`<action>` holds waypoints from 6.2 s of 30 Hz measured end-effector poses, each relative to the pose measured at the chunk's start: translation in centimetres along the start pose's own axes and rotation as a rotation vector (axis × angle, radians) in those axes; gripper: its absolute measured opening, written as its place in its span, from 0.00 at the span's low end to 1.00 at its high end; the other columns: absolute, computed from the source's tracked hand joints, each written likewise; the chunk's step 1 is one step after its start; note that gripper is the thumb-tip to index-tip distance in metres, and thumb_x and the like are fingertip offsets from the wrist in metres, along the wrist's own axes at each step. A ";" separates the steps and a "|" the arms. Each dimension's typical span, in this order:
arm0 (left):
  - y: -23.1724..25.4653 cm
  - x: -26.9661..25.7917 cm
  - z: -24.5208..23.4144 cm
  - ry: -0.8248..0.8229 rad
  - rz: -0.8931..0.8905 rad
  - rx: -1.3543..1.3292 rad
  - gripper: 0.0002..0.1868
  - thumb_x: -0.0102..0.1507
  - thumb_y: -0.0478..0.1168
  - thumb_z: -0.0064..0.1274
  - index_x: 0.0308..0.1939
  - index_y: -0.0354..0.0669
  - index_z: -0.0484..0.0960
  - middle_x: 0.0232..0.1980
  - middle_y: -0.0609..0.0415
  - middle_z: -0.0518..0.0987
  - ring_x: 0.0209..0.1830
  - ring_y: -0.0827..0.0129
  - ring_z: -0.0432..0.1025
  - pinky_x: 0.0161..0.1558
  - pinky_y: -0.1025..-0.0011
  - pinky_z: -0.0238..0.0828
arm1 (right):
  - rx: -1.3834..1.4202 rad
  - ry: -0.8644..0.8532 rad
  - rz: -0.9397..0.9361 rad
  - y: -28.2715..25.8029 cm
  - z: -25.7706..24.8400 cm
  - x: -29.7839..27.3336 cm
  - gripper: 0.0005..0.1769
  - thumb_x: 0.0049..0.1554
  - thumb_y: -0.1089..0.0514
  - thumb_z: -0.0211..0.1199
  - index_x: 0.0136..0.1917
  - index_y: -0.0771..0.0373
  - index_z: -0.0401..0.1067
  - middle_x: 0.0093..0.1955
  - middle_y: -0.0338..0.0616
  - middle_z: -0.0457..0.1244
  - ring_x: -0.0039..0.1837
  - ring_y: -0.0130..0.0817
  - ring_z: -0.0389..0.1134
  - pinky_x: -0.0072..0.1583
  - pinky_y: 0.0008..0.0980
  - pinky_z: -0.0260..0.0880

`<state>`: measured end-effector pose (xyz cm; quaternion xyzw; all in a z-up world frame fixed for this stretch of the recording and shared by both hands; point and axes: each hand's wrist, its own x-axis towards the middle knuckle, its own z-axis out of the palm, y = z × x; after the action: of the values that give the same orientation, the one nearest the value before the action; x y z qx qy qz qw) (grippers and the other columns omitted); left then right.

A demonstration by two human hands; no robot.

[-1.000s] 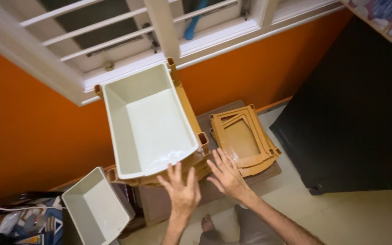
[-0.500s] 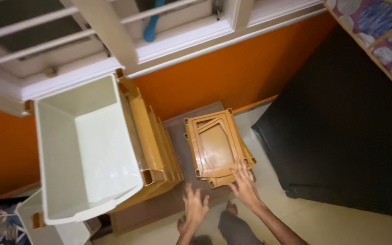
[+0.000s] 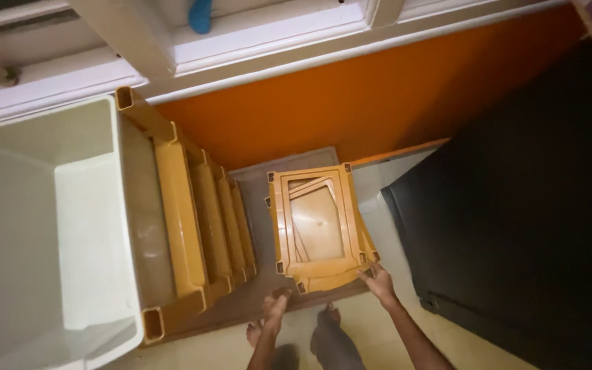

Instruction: The person assembles modular storage containers by attaching yellow plastic corner pieces to white rectangular bins, stacking them, and placing lids on top. The person handles bins, corner pieces, and lids one at a time, building a stack of assembled units.

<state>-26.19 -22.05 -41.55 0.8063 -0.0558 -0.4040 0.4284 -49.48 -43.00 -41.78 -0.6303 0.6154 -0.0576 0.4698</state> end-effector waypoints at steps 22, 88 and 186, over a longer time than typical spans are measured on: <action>2.3 8.3 2.1 -0.135 -0.130 0.100 0.41 0.52 0.44 0.71 0.66 0.38 0.72 0.56 0.46 0.84 0.56 0.59 0.77 0.57 0.65 0.73 | -0.183 -0.003 -0.088 0.8 2.6 6.1 0.45 0.47 0.38 0.78 0.65 0.70 0.68 0.62 0.60 0.64 0.65 0.52 0.65 0.63 0.42 0.66; 40.4 -21.1 -51.6 0.396 0.956 -0.108 0.36 0.63 0.65 0.51 0.17 0.35 0.83 0.12 0.53 0.70 0.16 0.72 0.67 0.26 0.68 0.64 | -0.044 0.138 -0.803 -55.9 -9.8 -30.3 0.35 0.57 0.34 0.67 0.41 0.74 0.80 0.32 0.50 0.68 0.32 0.29 0.67 0.37 0.27 0.67; 21.1 -8.8 -51.2 -0.096 0.576 -0.314 0.30 0.61 0.56 0.60 0.58 0.39 0.82 0.48 0.59 0.83 0.46 0.76 0.72 0.48 0.73 0.67 | 0.232 -0.192 -0.561 -44.5 0.5 -26.1 0.36 0.50 0.45 0.73 0.65 0.69 0.75 0.45 0.44 0.70 0.43 0.26 0.66 0.42 0.26 0.62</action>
<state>9.13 1.66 -5.02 0.6617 -0.2385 -0.3076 0.6408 -23.23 -29.95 0.60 -0.7201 0.3597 -0.1951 0.5604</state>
